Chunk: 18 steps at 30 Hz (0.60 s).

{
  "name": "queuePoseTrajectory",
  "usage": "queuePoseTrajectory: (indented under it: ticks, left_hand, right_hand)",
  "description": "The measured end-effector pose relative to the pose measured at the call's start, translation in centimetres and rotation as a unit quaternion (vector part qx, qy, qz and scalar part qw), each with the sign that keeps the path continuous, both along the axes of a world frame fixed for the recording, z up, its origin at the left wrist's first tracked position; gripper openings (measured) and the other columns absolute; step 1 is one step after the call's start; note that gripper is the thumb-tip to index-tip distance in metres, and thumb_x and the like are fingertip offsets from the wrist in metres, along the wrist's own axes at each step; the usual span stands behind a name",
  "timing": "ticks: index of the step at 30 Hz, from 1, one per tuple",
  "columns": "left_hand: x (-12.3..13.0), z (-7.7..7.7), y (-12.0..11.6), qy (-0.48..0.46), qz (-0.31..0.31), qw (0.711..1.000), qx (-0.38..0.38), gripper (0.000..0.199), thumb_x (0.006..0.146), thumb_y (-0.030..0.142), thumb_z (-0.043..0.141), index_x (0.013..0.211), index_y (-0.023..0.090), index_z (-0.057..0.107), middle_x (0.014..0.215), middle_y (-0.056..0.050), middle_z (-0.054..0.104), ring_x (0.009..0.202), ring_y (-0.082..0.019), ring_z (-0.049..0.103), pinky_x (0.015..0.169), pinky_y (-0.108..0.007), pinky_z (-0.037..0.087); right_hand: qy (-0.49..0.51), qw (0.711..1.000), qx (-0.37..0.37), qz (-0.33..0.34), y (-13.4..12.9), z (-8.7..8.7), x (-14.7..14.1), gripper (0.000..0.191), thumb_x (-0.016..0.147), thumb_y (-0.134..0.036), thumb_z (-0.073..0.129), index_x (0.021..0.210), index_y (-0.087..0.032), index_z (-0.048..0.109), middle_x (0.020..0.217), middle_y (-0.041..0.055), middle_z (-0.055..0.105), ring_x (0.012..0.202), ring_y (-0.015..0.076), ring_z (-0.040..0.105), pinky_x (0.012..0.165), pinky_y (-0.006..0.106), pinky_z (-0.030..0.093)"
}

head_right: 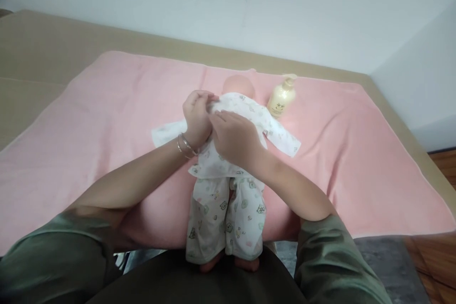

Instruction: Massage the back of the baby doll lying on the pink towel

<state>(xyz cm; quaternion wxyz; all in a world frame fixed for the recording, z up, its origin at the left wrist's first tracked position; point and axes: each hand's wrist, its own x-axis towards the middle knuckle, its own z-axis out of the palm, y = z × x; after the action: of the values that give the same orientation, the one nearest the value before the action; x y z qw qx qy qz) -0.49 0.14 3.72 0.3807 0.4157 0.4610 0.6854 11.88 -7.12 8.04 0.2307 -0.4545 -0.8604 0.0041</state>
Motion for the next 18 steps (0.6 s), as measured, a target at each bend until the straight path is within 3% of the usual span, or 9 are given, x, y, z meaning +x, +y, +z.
queuePoseTrajectory:
  ticks: [3, 8, 10, 14, 18]
  left_hand:
    - [0.0, -0.8, 0.0, 0.029, -0.006, 1.0, 0.009, 0.025, 0.1, 0.019, 0.056, 0.076, 0.024, 0.063, 0.08, -0.001, 0.07, 0.086, -0.016, 0.07, 0.091, -0.03, 0.055]
    - [0.0, -1.2, -0.1, 0.075, -0.006, 0.997, 0.025, 0.026, 0.097, 0.01, 0.052, 0.077, 0.023, 0.062, 0.083, -0.001, 0.07, 0.089, -0.017, 0.069, 0.089, -0.029, 0.055]
    - [0.1, -1.3, -0.2, 0.089, -0.002, 0.995, 0.035, 0.026, 0.096, 0.009, 0.051, 0.077, 0.023, 0.063, 0.085, -0.001, 0.071, 0.091, -0.017, 0.068, 0.09, -0.029, 0.055]
    - [0.1, -1.3, -0.3, 0.111, -0.003, 0.993, 0.037, 0.026, 0.096, 0.01, 0.051, 0.078, 0.023, 0.063, 0.086, -0.002, 0.072, 0.093, -0.018, 0.069, 0.093, -0.032, 0.055]
    - [0.1, -1.2, -0.3, 0.115, -0.009, 0.993, 0.019, 0.026, 0.096, 0.011, 0.05, 0.078, 0.023, 0.063, 0.085, -0.002, 0.072, 0.092, -0.018, 0.069, 0.093, -0.032, 0.055]
  right_hand:
    - [-0.007, 1.0, -0.011, -0.012, 1.4, -1.6, -0.3, 0.043, 0.103, -0.009, 0.036, 0.121, -0.014, 0.074, 0.133, 0.0155, 0.075, 0.134, 0.0283, 0.066, 0.121, 0.048, 0.049]
    - [-0.028, 0.998, -0.061, 0.007, 4.3, -2.8, 0.7, 0.048, 0.107, -0.019, 0.041, 0.15, -0.011, 0.06, 0.162, 0.015, 0.055, 0.157, 0.0305, 0.043, 0.133, 0.057, 0.029]
    - [-0.034, 0.994, -0.098, -0.028, 4.9, -2.7, 1.2, 0.052, 0.108, -0.024, 0.042, 0.156, -0.009, 0.053, 0.167, 0.0168, 0.047, 0.16, 0.0319, 0.038, 0.134, 0.059, 0.026]
    - [-0.051, 0.983, -0.116, -0.132, 3.8, -2.0, 1.2, 0.06, 0.109, -0.03, 0.041, 0.16, 0.003, 0.043, 0.169, 0.027, 0.04, 0.161, 0.0379, 0.035, 0.133, 0.059, 0.027]
    - [-0.088, 0.989, -0.106, -0.049, 1.9, -1.3, 0.4, 0.053, 0.107, -0.016, 0.035, 0.155, -0.008, 0.055, 0.169, 0.0176, 0.044, 0.162, 0.033, 0.034, 0.135, 0.059, 0.022]
